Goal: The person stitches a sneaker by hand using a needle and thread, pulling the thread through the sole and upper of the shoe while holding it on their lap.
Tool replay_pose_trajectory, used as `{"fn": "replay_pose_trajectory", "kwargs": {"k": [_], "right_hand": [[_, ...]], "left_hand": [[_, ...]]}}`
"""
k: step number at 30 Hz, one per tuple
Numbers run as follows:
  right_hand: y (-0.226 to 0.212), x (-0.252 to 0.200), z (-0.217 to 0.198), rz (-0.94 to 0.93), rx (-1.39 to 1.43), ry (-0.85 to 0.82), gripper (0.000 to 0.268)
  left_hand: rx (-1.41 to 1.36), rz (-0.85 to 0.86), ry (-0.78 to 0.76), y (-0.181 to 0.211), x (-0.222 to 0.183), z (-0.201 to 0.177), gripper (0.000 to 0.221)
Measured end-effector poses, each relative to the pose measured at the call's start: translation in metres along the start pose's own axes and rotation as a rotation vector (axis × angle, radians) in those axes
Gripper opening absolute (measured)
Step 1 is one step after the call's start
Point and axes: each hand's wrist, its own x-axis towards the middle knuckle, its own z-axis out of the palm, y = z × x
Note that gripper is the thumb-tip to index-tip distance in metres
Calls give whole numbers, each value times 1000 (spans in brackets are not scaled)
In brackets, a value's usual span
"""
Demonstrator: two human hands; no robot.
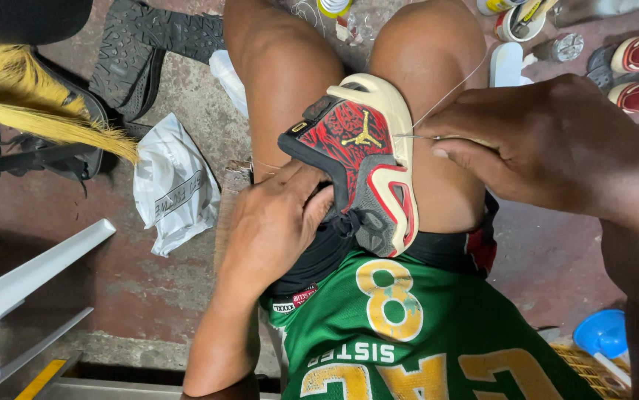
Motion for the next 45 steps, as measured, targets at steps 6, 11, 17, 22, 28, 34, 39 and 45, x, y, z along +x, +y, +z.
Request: {"fn": "replay_pose_trajectory", "kwargs": {"k": [6,11,17,22,28,34,39,45], "right_hand": [[6,-4,3,-35,-6,38,23],[12,-6,7,-26,1,22,24],[13,-9,10,67,-8,22,26],[13,-11,10,137,42,-35,31],[8,-9,9,204,-9,-81,31],[4,-7,4,117,23,-46,26],[2,-9,8,55,103,66,22],[10,-7,25,-1,283,131,21]], "left_hand": [[-395,-317,218,-17,-27,-5,7],[-172,-169,378,-12,-23,-4,18],[-176,-306,184,-26,-27,-1,18],[-196,-319,324,-46,-33,-13,9],[-49,26,440,-8,-21,-3,10],[-66,62,116,1,2,7,14],[-285,-52,211,-20,-21,10,11],[-1386,-234,365,-52,-54,31,20]]}}
